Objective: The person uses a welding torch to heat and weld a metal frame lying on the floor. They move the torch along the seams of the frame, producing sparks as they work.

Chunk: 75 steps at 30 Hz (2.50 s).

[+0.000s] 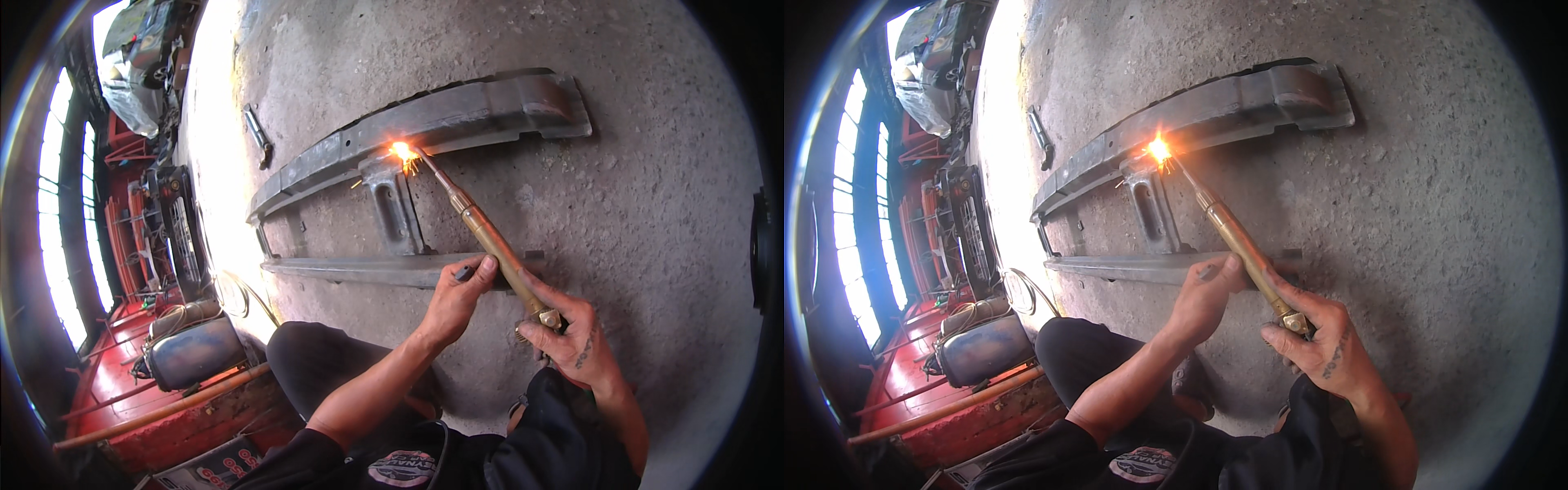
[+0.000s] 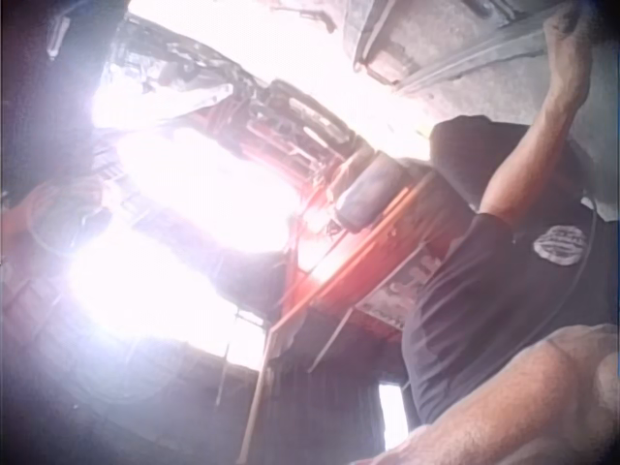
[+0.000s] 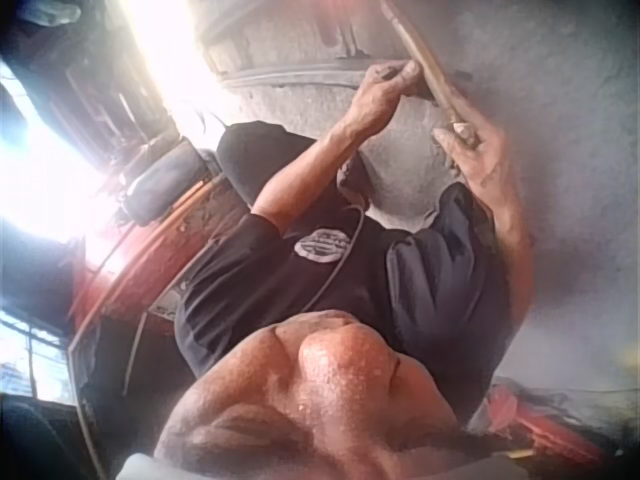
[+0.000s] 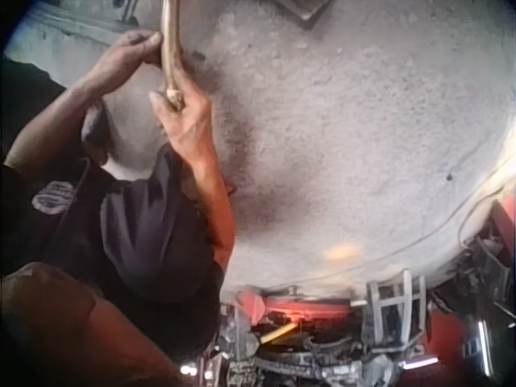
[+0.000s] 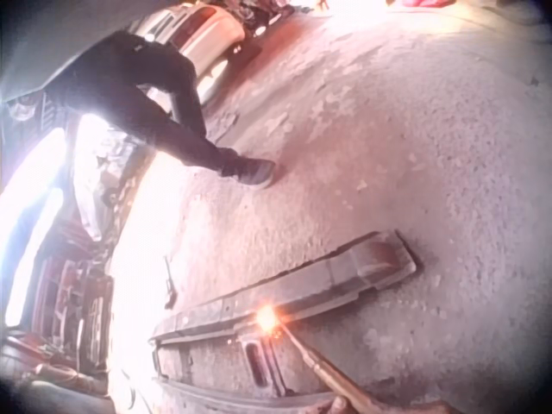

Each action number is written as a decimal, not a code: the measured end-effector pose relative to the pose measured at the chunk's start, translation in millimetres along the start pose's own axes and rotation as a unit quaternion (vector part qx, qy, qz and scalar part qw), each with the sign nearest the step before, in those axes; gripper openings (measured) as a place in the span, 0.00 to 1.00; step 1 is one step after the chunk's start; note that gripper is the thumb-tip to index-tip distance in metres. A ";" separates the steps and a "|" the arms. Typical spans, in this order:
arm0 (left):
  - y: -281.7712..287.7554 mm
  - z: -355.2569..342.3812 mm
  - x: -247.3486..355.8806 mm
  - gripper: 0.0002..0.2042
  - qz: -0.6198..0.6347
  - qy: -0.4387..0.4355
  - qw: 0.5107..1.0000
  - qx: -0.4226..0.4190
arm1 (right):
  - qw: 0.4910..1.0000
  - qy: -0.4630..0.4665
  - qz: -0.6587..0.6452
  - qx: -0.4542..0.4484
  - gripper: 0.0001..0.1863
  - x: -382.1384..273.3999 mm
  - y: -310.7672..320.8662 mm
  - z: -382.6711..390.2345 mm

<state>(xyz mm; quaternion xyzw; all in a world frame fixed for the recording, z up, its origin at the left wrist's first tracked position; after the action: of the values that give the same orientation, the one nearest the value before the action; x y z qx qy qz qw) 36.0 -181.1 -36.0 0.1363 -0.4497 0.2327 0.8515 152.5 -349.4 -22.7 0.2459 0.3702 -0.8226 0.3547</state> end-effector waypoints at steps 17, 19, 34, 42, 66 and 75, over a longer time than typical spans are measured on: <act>1.1 0.9 -2.5 0.25 -0.044 0.019 0.998 0.033 | 0.999 0.032 0.023 0.002 0.37 6.9 -0.2 -2.1; 1.8 1.4 -3.1 0.25 -0.054 0.022 0.998 0.033 | 0.998 0.059 0.026 0.003 0.37 11.3 -0.7 -3.2; 7.4 1.1 -5.0 0.24 -0.081 0.037 0.996 0.006 | 0.995 0.064 0.075 0.018 0.37 12.3 0.8 -6.7; 1.4 3.0 -4.2 0.24 -0.025 0.014 0.999 0.031 | 0.993 0.087 0.079 0.021 0.36 10.9 -2.1 -2.6; 3.3 2.6 -2.9 0.25 -0.040 -0.008 0.999 0.006 | 0.997 0.064 0.048 0.016 0.36 10.0 -4.3 -2.3; 5.0 0.7 -8.8 0.24 -0.004 -0.012 1.000 0.012 | 0.999 0.034 0.017 0.001 0.36 10.3 -4.1 -5.0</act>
<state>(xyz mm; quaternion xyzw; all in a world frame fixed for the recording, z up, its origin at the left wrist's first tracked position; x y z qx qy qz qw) 28.7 -179.4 -42.8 0.1515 -0.4566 0.2329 0.8452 143.7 -347.6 -30.9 0.2802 0.3775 -0.8079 0.3554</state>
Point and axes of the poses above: each hand's wrist, its own z-axis away from the middle knuckle, its own y-axis out of the back of the hand, x = y × z, the point moved 4 cm from there along -z, towards the middle knuckle, and after that the axes turned 10 degrees about -y, right-handed, at the moved point
